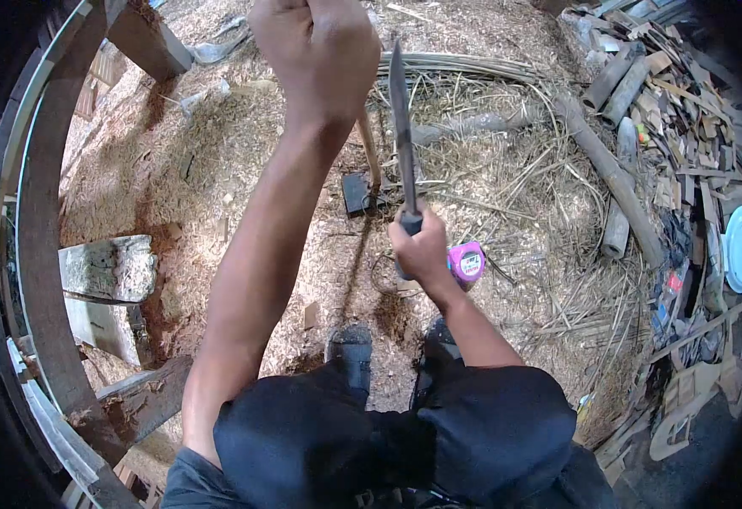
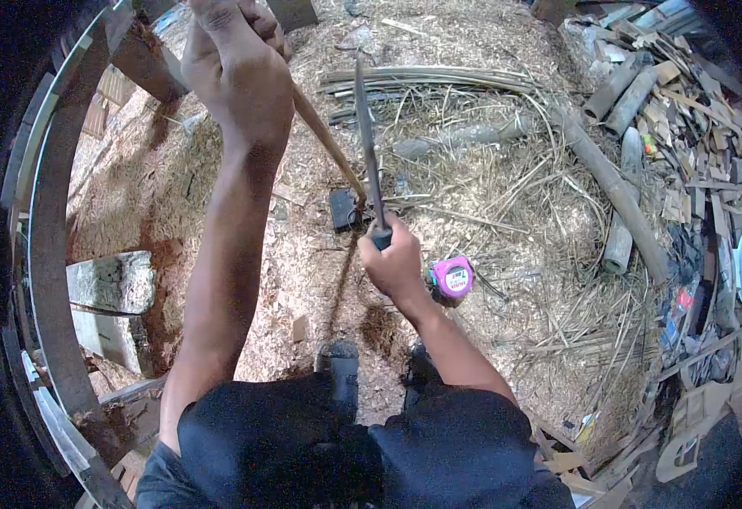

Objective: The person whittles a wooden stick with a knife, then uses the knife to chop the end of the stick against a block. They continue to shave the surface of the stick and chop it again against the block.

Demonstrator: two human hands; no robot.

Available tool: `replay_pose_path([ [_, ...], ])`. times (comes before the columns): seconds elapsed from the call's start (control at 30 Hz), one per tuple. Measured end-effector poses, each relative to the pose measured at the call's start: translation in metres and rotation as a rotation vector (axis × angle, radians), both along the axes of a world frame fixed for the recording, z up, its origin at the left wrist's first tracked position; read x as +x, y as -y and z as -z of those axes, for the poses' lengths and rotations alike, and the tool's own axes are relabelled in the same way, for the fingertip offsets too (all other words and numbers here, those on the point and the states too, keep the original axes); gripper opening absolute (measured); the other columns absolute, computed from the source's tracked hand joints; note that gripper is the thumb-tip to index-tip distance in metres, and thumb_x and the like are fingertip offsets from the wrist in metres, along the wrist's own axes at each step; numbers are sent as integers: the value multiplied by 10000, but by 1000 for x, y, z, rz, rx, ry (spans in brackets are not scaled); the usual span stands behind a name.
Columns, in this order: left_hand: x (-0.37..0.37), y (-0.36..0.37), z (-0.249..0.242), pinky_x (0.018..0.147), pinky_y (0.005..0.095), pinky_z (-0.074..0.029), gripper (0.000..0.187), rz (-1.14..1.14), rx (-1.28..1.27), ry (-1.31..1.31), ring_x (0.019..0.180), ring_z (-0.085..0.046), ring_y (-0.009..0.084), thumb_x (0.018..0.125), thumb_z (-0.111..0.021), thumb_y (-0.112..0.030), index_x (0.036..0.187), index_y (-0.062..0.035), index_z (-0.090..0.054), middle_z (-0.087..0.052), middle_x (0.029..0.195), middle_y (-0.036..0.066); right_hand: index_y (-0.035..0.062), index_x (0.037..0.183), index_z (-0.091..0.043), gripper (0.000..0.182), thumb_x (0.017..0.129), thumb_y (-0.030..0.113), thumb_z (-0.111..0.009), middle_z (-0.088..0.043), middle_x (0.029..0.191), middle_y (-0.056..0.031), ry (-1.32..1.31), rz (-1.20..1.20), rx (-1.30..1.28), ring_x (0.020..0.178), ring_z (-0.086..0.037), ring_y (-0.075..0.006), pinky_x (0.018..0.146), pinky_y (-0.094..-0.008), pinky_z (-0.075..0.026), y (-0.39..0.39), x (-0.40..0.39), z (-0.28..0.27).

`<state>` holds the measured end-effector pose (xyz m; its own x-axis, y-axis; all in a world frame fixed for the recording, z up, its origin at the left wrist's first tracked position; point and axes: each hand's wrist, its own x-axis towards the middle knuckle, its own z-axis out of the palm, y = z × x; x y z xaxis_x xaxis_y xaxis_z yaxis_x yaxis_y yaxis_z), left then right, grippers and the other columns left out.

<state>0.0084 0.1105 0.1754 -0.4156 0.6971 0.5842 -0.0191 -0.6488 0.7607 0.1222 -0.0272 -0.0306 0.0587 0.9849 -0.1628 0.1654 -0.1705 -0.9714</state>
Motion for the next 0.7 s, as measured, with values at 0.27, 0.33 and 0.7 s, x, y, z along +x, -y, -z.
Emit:
replay_pose_path([
  [0.27,-10,-13,13,504,243,-251,475,-105,71,-26,546,-307,41,1058,-445,-478,775,-105,-522,-367,623,-67,26,799,-570,167,809,169,-656,-562,610,-62,39,-53,-30,551,-550,-176,551,-374,-456,6,4,34],
  [0.33,-10,-8,11,512,239,-251,489,-94,52,-43,552,-310,42,1058,-441,-484,751,-111,-516,-370,619,-65,41,824,-558,133,852,143,-639,-582,672,-16,-2,-23,29,589,-531,-92,554,-303,-443,8,1,30],
  [0.7,-14,-14,13,499,249,-238,499,-54,91,-16,545,-307,46,1059,-454,-467,691,-129,-458,-383,619,-59,19,874,-596,183,866,197,-636,-588,637,-39,26,-56,-79,580,-560,-139,554,-337,-453,18,-5,45],
])
